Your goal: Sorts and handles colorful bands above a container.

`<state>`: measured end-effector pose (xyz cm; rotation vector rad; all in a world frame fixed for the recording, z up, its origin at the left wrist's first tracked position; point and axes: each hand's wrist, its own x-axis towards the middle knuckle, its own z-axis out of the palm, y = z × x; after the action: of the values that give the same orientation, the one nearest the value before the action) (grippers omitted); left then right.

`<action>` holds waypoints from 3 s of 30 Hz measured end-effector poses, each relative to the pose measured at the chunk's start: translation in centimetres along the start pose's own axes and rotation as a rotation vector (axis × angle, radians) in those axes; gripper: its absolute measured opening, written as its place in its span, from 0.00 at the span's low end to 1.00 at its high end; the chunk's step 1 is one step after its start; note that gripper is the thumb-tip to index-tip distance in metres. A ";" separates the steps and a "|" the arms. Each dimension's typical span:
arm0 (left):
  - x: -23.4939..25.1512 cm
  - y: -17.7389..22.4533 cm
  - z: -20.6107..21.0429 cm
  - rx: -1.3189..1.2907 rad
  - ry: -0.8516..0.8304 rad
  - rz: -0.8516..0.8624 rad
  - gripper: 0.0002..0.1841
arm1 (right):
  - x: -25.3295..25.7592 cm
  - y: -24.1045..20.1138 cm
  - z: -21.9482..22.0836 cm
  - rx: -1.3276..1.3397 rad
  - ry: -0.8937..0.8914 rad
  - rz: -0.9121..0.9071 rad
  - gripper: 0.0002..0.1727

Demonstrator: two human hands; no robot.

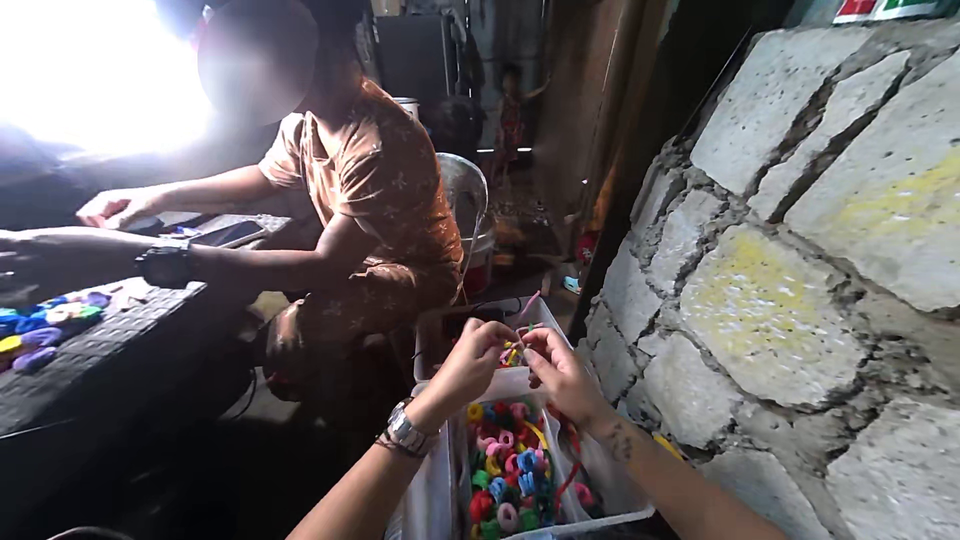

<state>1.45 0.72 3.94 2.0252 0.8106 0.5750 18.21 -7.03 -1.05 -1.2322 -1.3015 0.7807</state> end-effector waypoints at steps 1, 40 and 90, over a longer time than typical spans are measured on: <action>-0.3 0.4 0.3 -0.014 -0.044 0.025 0.15 | 0.0 -0.2 0.0 0.055 -0.024 0.033 0.17; -1.8 -1.7 2.1 -0.368 0.095 0.231 0.09 | -0.8 -0.1 -0.5 -0.161 -0.234 -0.002 0.21; -0.8 -3.8 1.0 -1.185 0.088 0.280 0.08 | 1.3 -0.6 -1.2 0.536 0.033 0.395 0.17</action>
<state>0.28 1.17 0.07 1.0011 0.1064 0.9999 19.42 -6.21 0.08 -1.0600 -0.7481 1.2881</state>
